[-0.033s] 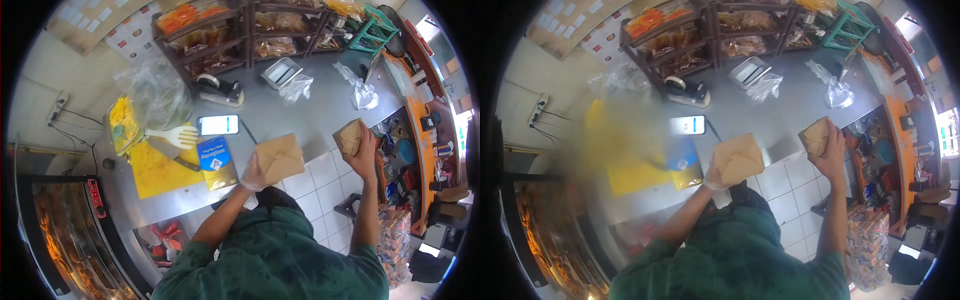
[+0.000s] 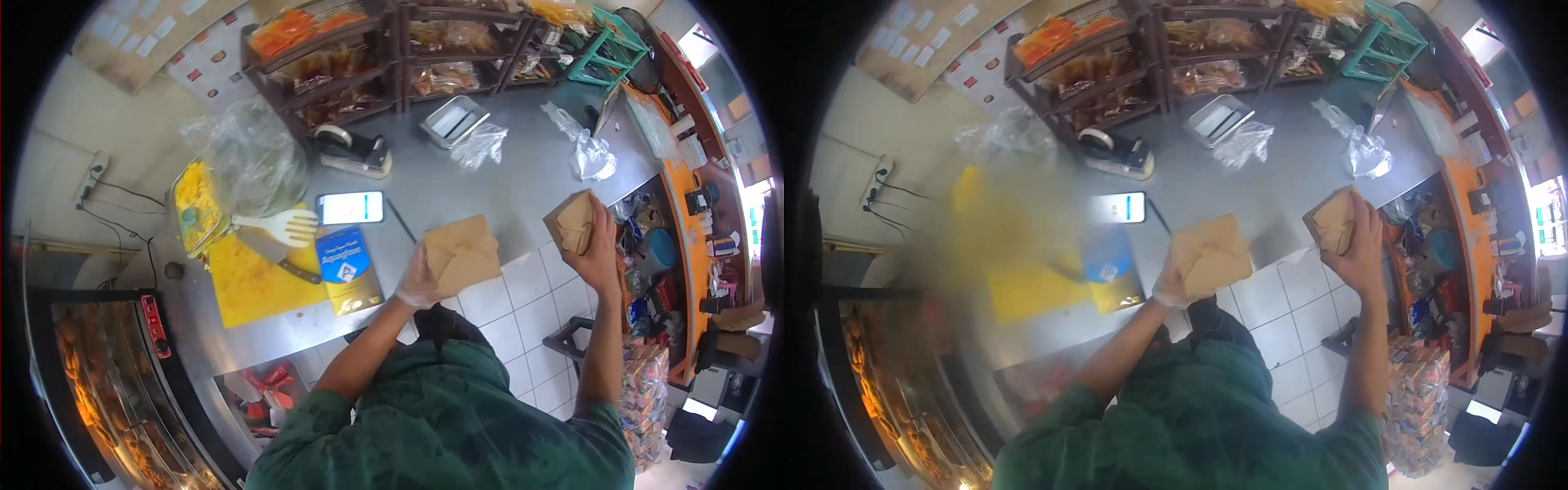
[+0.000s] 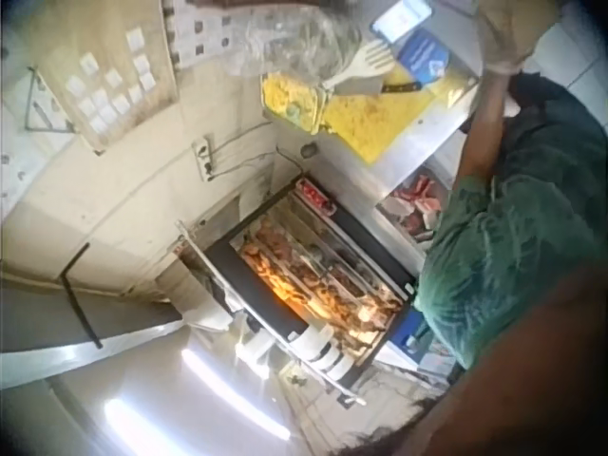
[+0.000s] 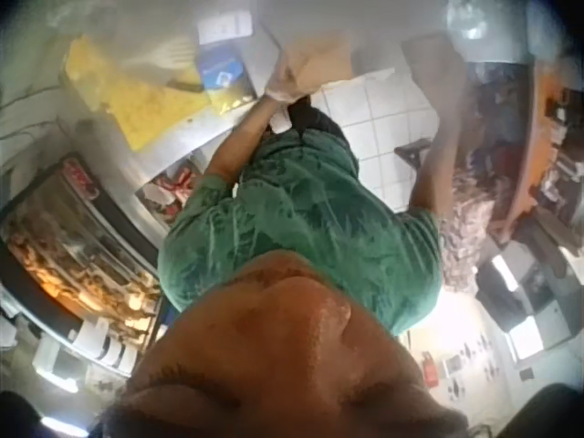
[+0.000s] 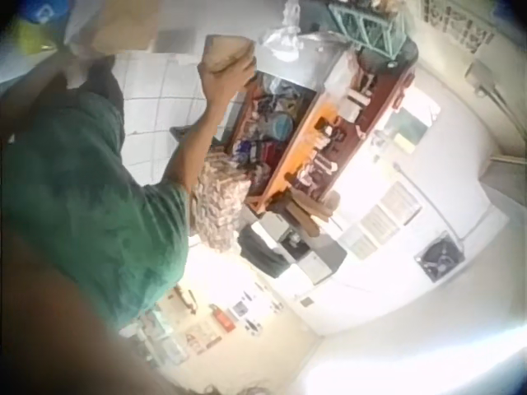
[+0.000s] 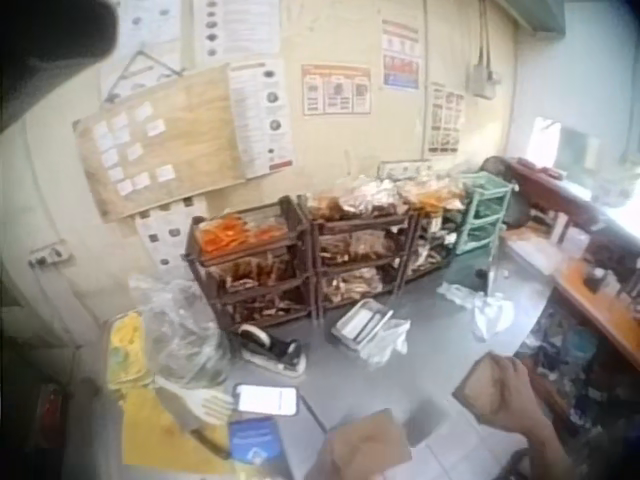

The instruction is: The person assembles food orders by placing shredded chicken and scrambled eggs into paper containers, adding sauce packets, and folding the containers for takeaway. The person handles multiple containers sequentially and attaches a receipt to the final package.

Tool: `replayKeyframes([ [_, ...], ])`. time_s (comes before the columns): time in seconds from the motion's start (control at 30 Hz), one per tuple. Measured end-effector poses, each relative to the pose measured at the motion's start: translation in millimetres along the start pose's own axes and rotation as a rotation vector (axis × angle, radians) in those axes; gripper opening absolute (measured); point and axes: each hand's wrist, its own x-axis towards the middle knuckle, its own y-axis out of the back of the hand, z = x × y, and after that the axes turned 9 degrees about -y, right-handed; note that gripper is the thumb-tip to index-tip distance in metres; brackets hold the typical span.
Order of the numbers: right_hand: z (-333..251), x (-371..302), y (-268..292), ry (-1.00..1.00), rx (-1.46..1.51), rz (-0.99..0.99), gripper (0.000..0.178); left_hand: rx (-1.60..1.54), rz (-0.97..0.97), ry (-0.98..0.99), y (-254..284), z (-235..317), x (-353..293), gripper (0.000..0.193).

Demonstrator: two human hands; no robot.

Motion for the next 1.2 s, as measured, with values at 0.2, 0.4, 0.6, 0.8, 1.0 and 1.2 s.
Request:
replayKeyframes([
  [0.2,-11,81,46,0.258,0.221,-0.224,0.094,-0.178,-0.151,0.090,-54,-32,113,0.090],
  [0.4,13,132,-22,0.526,0.017,-0.623,0.098,-0.305,-0.256,0.031,-67,-92,156,0.085],
  [0.6,4,127,-35,0.523,0.062,-0.633,0.098,0.041,-0.372,0.064,-46,-96,152,0.095],
  [0.8,-6,138,-40,0.603,0.073,-0.667,0.101,-0.392,-0.207,0.209,-61,-111,151,0.102],
  [1.0,-6,134,-36,0.566,0.019,-0.672,0.103,0.201,-0.267,0.104,-50,-98,138,0.117],
  [1.2,-15,130,-38,0.573,0.066,-0.621,0.099,0.677,-0.273,0.056,-27,-46,100,0.117],
])
